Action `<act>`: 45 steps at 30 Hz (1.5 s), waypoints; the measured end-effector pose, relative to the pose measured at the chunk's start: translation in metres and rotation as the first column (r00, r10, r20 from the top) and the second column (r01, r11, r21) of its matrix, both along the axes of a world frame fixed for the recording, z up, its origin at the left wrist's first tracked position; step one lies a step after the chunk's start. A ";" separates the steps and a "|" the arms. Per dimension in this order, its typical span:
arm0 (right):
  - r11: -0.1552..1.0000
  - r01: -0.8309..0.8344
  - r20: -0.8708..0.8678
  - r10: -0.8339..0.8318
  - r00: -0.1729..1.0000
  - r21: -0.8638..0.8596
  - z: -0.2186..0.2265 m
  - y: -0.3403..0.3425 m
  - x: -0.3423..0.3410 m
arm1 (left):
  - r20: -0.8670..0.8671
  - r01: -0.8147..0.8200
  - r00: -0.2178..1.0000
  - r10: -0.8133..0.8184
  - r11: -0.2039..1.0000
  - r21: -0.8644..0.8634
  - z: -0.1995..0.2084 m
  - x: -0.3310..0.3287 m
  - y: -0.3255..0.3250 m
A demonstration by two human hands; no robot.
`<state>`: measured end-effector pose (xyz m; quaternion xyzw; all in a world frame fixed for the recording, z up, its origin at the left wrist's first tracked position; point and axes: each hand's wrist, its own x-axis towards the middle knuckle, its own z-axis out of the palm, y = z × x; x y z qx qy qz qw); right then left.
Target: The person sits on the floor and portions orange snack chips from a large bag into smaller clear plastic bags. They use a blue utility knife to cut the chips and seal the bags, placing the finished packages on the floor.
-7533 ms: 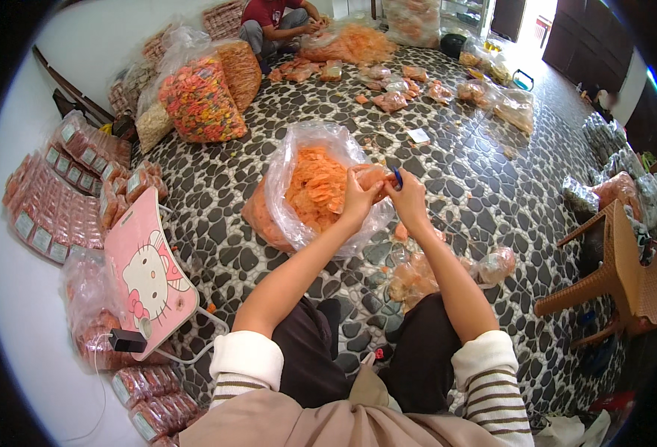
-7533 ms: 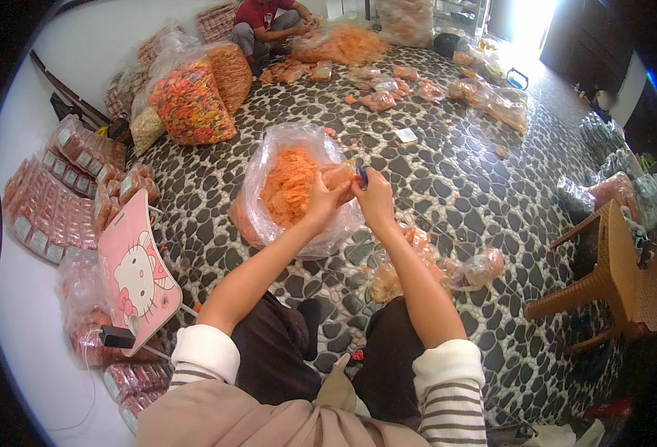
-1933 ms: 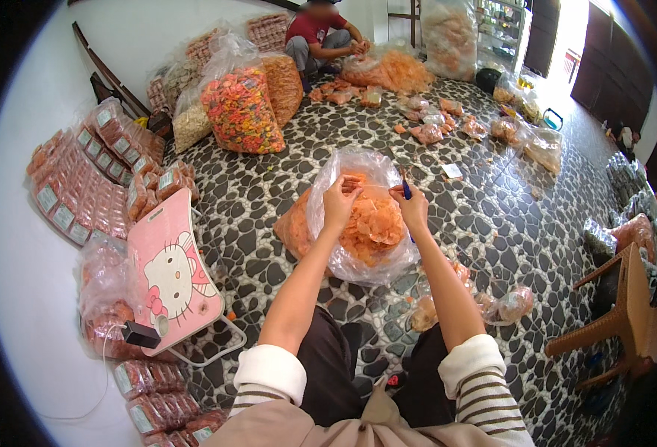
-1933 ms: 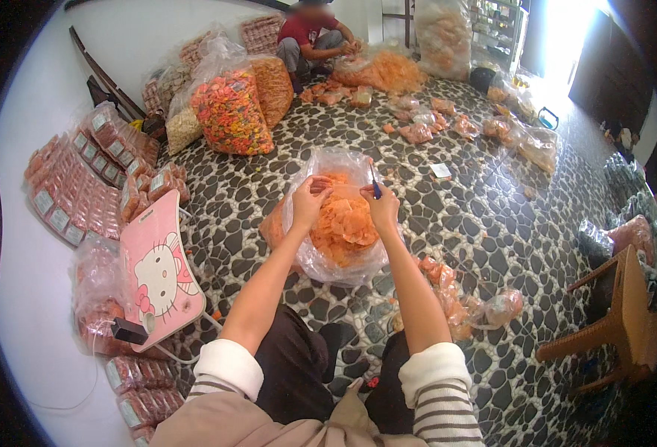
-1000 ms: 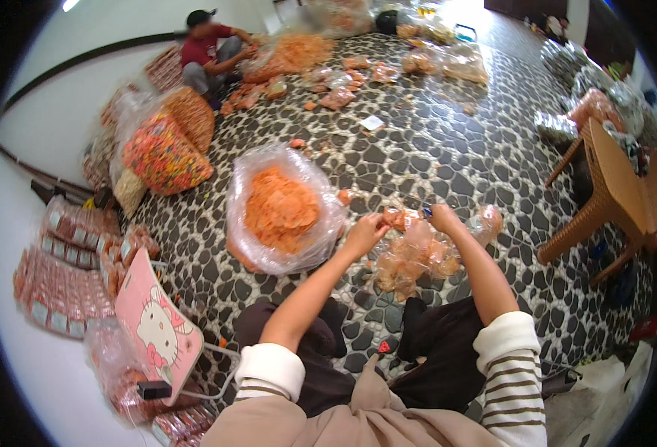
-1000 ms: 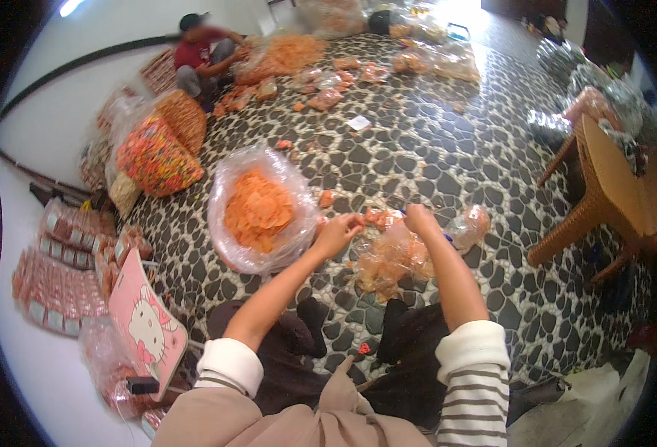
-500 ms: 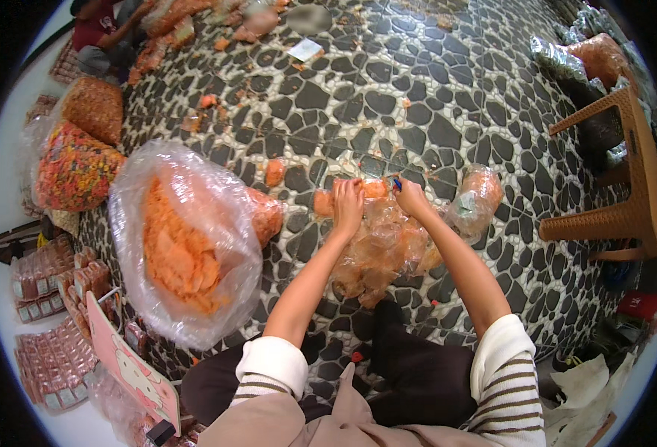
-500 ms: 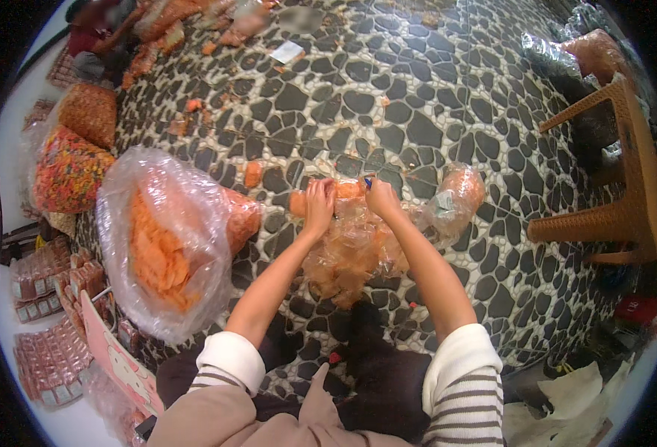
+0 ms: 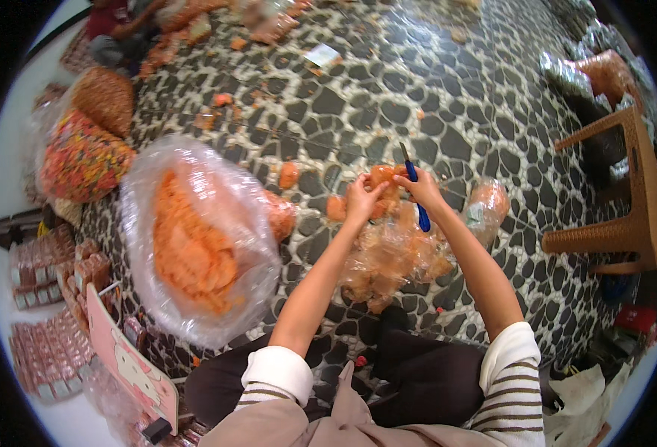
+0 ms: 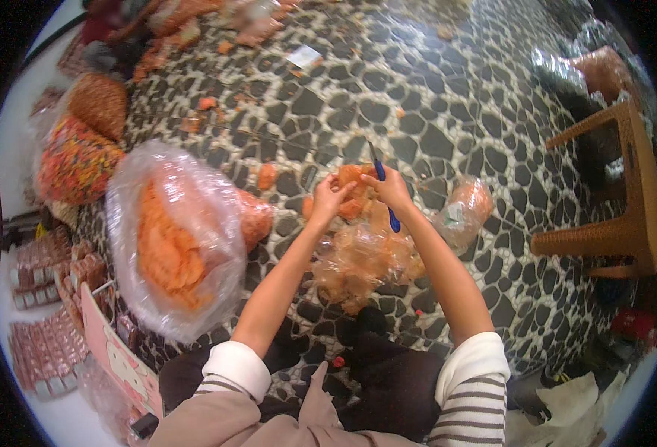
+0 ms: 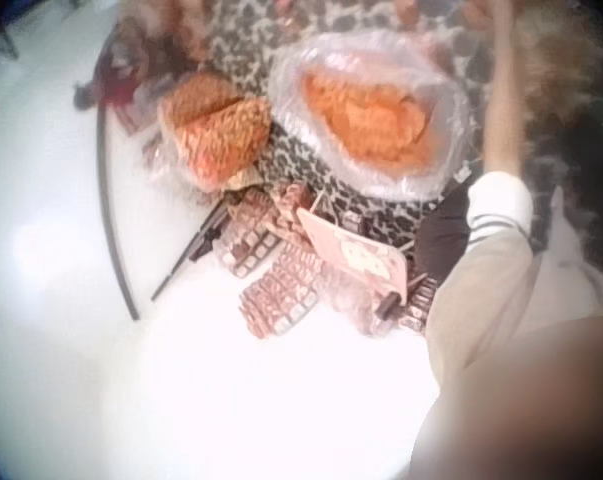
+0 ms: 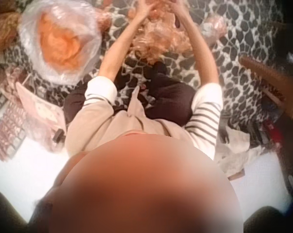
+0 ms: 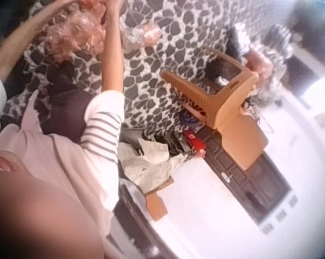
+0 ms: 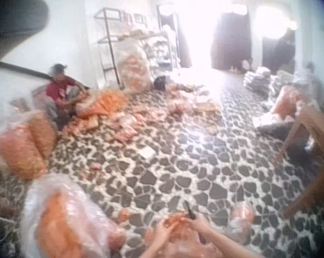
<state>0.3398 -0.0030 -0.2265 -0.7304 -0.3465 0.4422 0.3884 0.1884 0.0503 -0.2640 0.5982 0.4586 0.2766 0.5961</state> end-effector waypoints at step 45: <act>0.698 -0.631 0.853 0.056 0.519 0.337 0.168 -0.007 -0.294 | 0.342 -0.760 0.642 0.686 0.512 0.401 0.231 -0.300 -0.041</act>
